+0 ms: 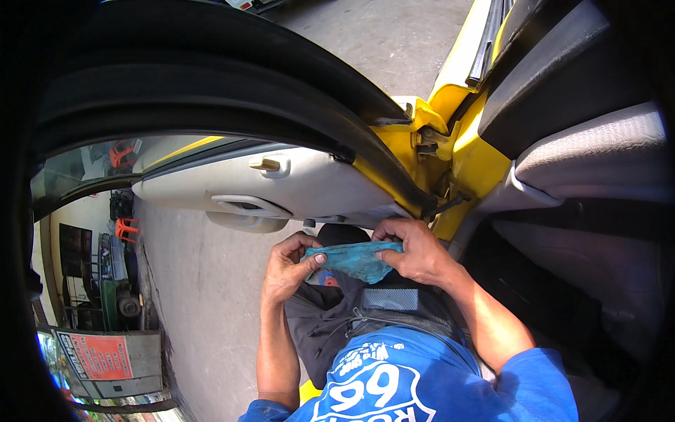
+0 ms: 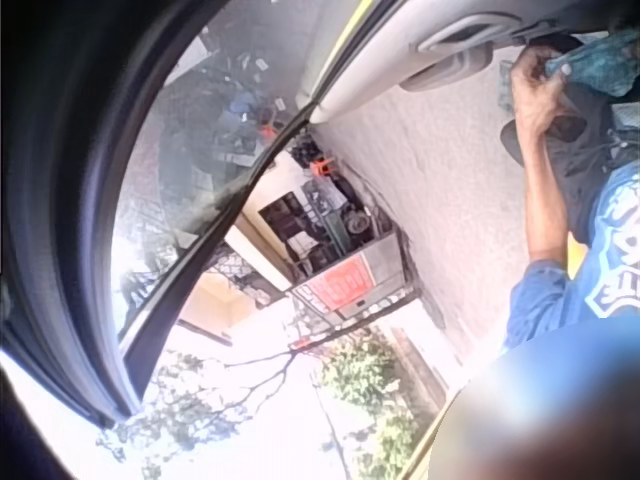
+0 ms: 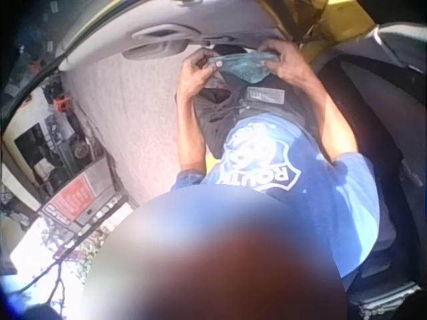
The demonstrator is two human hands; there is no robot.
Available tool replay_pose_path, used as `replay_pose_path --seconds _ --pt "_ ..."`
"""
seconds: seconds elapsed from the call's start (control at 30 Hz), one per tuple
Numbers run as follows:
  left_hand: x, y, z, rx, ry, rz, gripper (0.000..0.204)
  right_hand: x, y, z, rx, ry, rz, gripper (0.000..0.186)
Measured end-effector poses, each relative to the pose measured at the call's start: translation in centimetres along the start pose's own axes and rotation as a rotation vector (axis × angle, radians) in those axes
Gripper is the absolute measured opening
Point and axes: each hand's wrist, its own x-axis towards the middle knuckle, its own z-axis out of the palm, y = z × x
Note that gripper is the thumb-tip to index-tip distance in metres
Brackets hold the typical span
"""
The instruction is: The person removes the interior door handle of a yellow car using a screwdriver and a cloth. They unscrew fasteners, detach the handle assembly, and set it aside.
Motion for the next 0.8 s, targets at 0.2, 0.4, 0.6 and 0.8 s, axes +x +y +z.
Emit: replay_pose_path --seconds 0.2,0.4,0.6,0.8 --pt "-0.7 -0.6 0.6 -0.104 -0.106 -0.044 0.025 0.5 0.6 2.8 -0.098 -0.061 -0.218 0.043" --pt "2.9 -3.7 0.8 0.033 0.188 -0.023 0.018 3.1 3.9 7.0 0.025 0.259 -0.075 0.023" --pt "6.3 -8.6 2.3 0.444 0.550 0.200 0.020 6.3 6.7 10.3 -0.020 0.645 -0.168 0.022" --pt "7.1 -10.4 2.4 0.565 0.693 0.301 0.022 7.5 8.6 12.9 0.034 0.624 0.235 0.026"
